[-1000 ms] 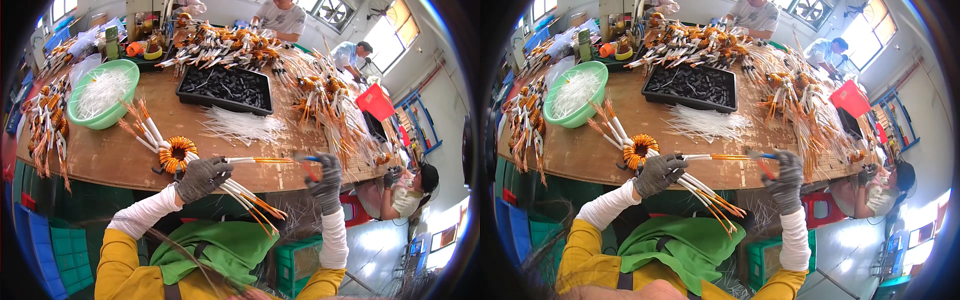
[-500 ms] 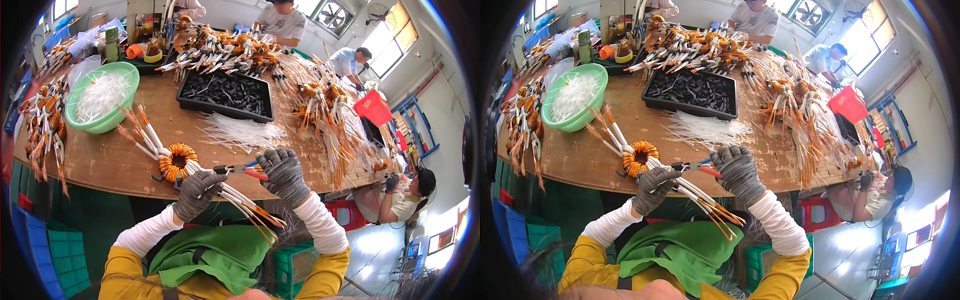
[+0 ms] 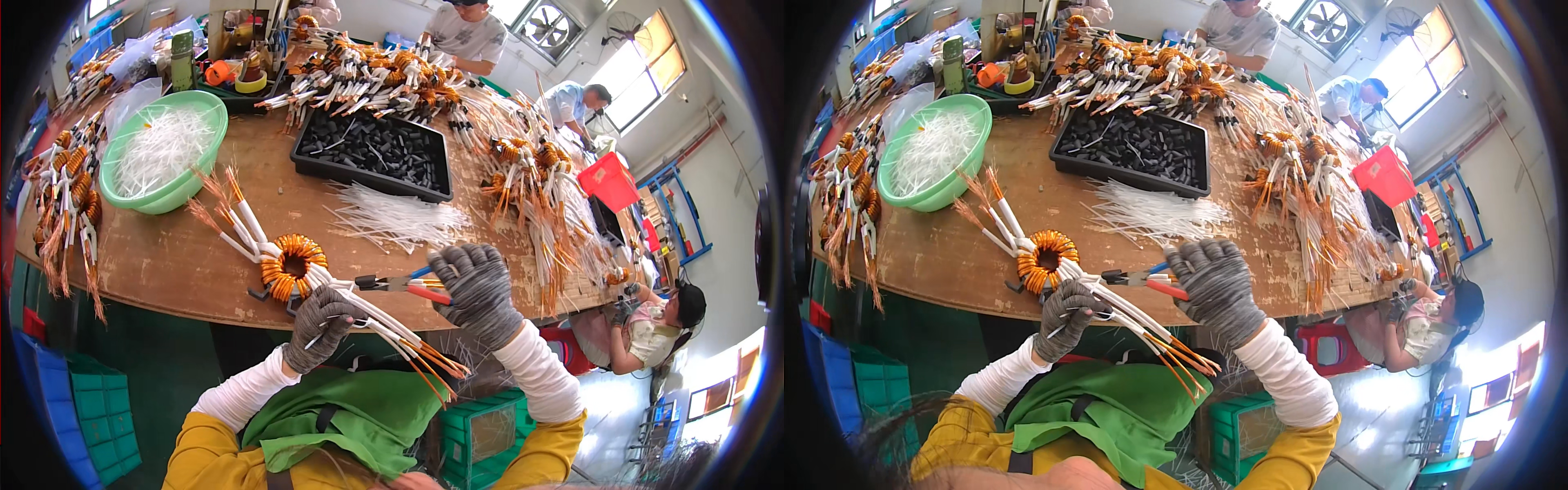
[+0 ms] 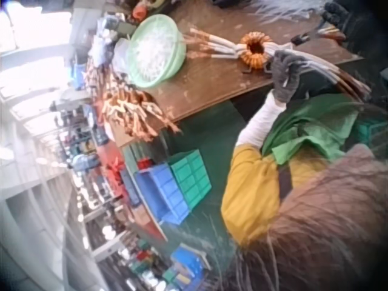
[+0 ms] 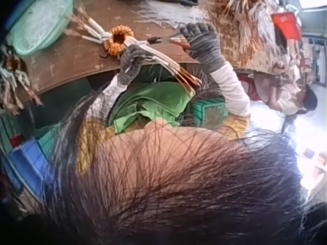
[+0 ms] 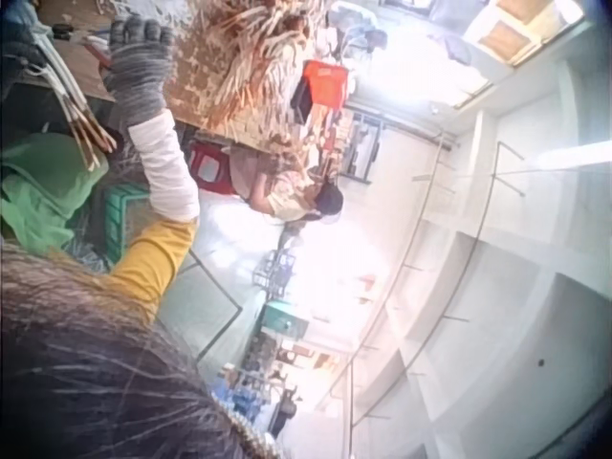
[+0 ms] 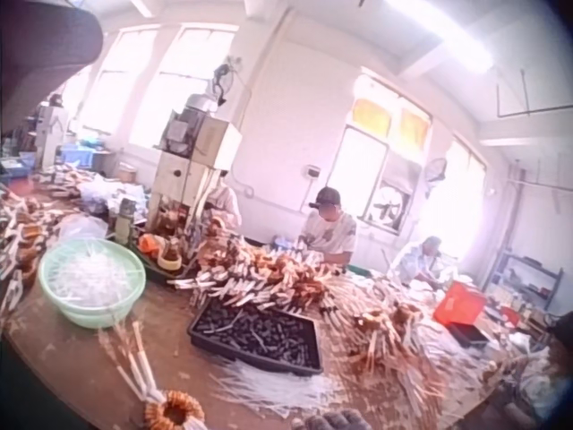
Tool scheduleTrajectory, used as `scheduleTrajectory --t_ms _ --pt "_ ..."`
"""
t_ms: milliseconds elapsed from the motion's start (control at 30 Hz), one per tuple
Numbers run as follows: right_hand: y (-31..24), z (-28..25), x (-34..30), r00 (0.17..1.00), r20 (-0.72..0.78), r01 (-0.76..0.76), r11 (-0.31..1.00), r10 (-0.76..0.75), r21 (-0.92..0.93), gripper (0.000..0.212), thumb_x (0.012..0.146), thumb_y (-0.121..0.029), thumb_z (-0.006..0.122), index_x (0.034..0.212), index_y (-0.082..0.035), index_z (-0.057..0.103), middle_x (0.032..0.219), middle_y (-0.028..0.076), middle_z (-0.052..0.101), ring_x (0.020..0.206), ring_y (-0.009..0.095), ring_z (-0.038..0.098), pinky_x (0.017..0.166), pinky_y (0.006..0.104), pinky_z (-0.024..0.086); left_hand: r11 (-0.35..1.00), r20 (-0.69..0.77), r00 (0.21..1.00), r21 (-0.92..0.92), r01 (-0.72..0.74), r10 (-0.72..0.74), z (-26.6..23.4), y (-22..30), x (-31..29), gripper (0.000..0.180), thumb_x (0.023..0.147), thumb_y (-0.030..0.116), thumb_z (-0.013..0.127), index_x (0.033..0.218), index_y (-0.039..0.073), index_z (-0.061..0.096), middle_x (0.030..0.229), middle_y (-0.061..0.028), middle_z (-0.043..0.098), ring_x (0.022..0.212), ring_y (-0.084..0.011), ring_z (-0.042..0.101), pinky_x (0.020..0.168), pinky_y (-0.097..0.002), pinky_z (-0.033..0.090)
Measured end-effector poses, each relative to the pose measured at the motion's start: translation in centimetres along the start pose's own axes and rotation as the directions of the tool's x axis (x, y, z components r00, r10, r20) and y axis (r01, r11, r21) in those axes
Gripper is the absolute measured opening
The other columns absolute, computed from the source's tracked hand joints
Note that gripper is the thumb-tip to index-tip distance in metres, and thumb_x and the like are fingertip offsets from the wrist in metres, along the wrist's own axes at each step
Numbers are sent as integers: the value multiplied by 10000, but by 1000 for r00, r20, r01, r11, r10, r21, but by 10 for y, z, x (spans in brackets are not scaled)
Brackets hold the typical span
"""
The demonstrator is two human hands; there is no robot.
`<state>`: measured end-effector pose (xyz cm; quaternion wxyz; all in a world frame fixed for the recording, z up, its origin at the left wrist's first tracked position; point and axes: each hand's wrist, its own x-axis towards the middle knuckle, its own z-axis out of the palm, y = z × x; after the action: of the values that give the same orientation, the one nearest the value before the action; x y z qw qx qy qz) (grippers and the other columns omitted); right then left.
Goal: The person assembles electrical coils by attaching wires and securing them with cable ties, using pliers and wire strippers.
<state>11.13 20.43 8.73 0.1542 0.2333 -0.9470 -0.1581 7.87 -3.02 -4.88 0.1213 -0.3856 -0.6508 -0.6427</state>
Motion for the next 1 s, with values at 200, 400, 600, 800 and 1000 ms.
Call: scheduleTrajectory --t_ms 200,400,600,800,1000 --pt "-23 21 23 988 -40 145 985 -149 -95 497 650 -290 607 1093 -73 544 974 72 527 940 235 495 844 393 386 999 -6 999 3 -33 33 0 -2 -1 101 843 167 575 846 68 594 804 -53 623 777 -244 558 755 -353 437" --pt "-33 25 31 987 -28 153 984 -156 -86 302 766 -255 530 986 -49 558 870 66 536 865 223 508 783 367 408 999 -11 999 29 -35 35 -1 2 -2 86 825 160 594 862 82 596 815 -50 616 789 -250 557 749 -354 435" --pt "-29 21 27 944 330 -18 998 -3 59 289 666 -242 649 890 -76 572 820 71 552 796 230 563 622 381 486 987 29 997 143 -76 73 0 5 8 68 816 147 599 844 86 591 759 -60 584 748 -248 561 670 -350 446" --pt "1 -14 2 977 204 -81 992 61 91 548 531 -300 736 1014 -88 588 891 67 563 834 247 546 714 374 449 992 9 996 93 -86 85 -2 -4 19 54 818 105 602 819 55 581 663 -84 563 584 -247 574 531 -331 446" --pt "-18 -9 -23 989 148 -16 987 -8 161 651 522 -342 740 1090 -77 565 979 86 548 882 263 512 818 399 398 1000 20 1000 29 -3 2 2 -7 22 124 870 125 560 828 10 581 705 -73 586 595 -161 576 541 -267 446"
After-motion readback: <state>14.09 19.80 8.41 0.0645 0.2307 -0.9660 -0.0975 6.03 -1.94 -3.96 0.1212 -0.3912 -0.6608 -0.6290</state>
